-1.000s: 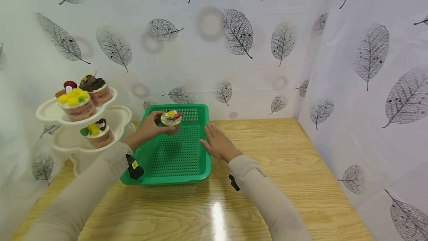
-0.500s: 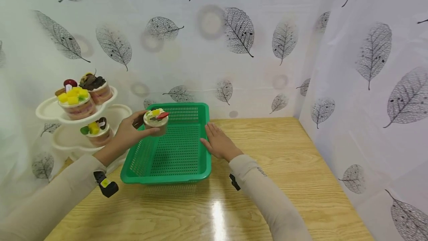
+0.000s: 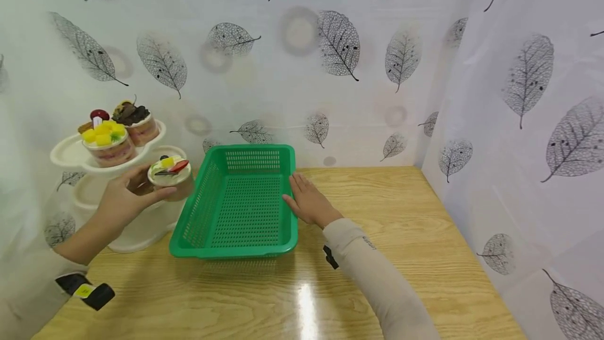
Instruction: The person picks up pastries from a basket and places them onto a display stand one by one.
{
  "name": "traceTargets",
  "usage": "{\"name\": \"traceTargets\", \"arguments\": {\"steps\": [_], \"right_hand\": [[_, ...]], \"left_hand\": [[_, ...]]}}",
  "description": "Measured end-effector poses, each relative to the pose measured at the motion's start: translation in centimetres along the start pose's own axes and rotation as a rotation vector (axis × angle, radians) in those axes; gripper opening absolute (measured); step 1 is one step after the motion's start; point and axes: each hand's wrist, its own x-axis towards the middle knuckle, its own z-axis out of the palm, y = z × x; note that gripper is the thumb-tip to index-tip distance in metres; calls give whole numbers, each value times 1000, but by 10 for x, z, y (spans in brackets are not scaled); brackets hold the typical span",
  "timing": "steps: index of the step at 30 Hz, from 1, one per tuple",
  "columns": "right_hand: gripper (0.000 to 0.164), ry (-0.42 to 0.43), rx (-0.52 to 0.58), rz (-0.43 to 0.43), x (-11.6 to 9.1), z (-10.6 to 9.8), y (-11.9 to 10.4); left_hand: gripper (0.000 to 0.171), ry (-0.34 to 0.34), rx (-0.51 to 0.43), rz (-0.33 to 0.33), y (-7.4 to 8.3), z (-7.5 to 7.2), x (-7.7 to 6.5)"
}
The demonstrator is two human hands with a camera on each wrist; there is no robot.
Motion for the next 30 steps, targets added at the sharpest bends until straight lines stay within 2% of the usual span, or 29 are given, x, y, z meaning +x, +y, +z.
{"name": "traceTargets", "arguments": {"steps": [7,9,14,20,26,30], "right_hand": [[65,-1,10,4,-1,1,1],[65,-1,17,3,-2,0,0],[65,-9,11,6,-3,0,-1],[65,7,20,-7,-3,1,0],[65,-1,22,1,-2,1,1],[65,0,24,0,-2,0,2]], "left_hand": [[78,45,41,-40,-12,-30,-21],[76,80,70,-35,-18,-38,-26],[71,173,55,-13,-34,-55,-37],[76,224,98,-103,-49,-76,-48],[77,289,111,-137,-66,-90,-58],[79,299,117,-187,-81,-98,-59]]}}
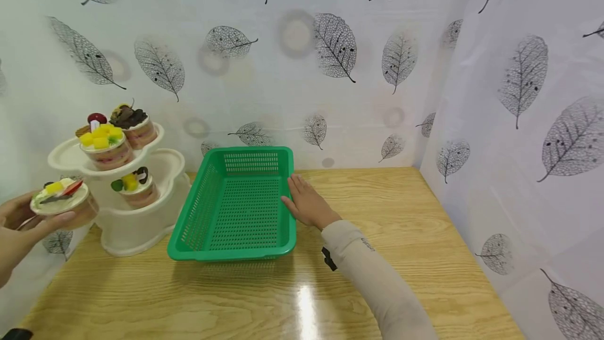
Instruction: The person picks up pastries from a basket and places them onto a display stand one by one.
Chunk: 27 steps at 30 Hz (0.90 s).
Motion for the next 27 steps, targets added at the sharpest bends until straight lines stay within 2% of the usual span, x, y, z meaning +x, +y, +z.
{"name": "traceTargets", "arguments": {"steps": [6,9,12,17,19,24,27], "right_hand": [[65,-9,-5,0,1,0,-1],[65,-14,-4,4,1,0,-1],[65,-13,-1,8,0,-1,-1],[65,-6,-2,4,1,0,-1],[65,-2,1,4,1,1,-1],[65,11,13,5,-1,3,-2],[64,15,9,1,-1,3,-2]], "left_hand": [[87,19,58,-124,-19,-6,11],[89,51,74,-161,-25,-6,16],[90,70,88,-192,-28,-5,22],[91,75,84,-284,-26,-2,32],[92,67,83,-295,-25,-1,34],[90,48,99,-246,-25,-1,36],[89,29,107,-238,-25,1,35]]}}
